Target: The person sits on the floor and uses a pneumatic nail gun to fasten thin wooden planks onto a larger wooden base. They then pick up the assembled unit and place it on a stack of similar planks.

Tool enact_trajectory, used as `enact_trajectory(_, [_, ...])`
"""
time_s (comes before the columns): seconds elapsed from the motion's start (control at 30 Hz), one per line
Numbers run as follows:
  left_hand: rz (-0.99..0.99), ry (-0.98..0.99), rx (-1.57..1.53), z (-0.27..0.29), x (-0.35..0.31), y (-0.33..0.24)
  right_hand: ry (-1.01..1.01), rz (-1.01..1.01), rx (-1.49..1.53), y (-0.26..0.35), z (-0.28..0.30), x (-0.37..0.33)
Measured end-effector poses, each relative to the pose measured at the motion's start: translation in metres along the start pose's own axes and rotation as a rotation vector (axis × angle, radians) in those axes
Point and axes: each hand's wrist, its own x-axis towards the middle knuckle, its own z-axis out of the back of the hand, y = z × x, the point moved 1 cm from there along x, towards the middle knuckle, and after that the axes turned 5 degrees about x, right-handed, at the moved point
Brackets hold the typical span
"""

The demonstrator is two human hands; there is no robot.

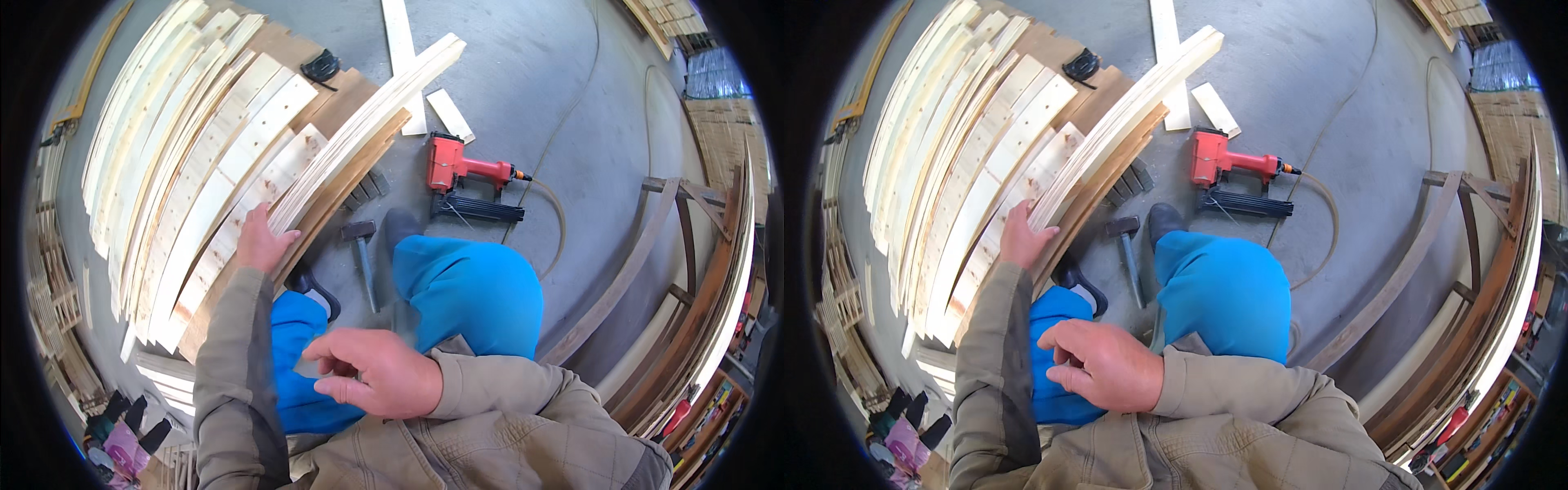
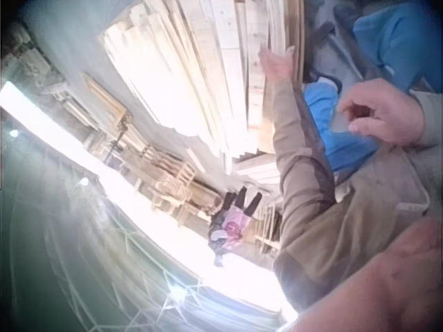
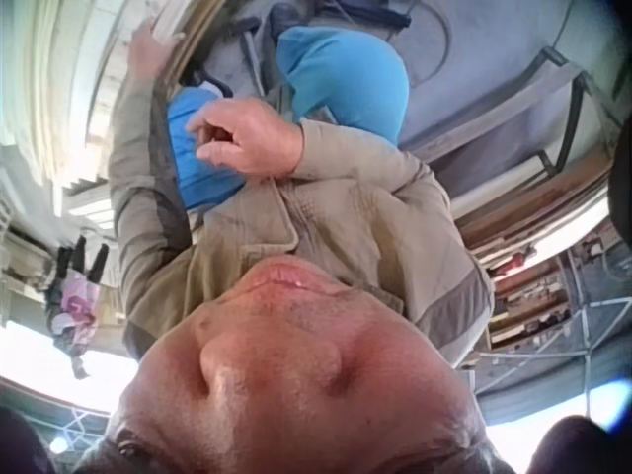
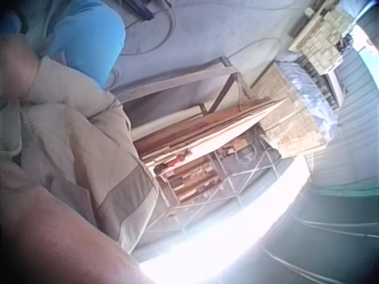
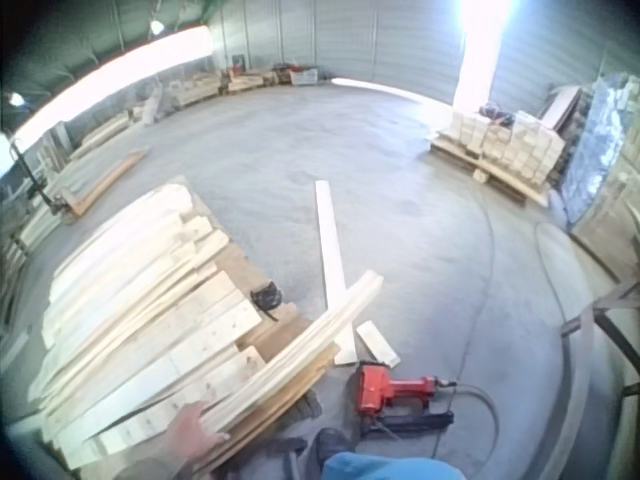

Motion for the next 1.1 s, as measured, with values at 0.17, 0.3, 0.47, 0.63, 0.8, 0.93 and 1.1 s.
enact_trajectory(0.17, [0.075, -0.011, 0.013, -0.032, -0.027, 0.033, -0.051, -0.039, -0.002, -0.004, -0.017, 0.008])
enact_trajectory(0.3, [0.008, -0.079, -0.025, -0.038, -0.026, 0.046, -0.001, -0.148, -0.079, -0.009, -0.017, 0.018])
enact_trajectory(0.47, [0.021, 0.016, -0.195, -0.031, -0.026, 0.057, 0.041, -0.169, -0.072, -0.011, -0.028, 0.029])
enact_trajectory(0.63, [0.096, 0.174, -0.432, -0.029, -0.029, 0.068, 0.059, -0.200, -0.088, -0.012, -0.034, 0.035])
enact_trajectory(0.8, [0.105, 0.309, -0.575, -0.029, -0.024, 0.076, 0.045, -0.221, -0.094, -0.014, -0.033, 0.038])
enact_trajectory(0.93, [0.036, 0.397, -0.592, -0.033, -0.013, 0.078, 0.041, -0.178, -0.116, -0.015, -0.031, 0.039])
enact_trajectory(1.1, [0.020, 0.514, -0.573, -0.032, 0.004, 0.085, 0.030, -0.165, -0.138, -0.015, -0.029, 0.039])
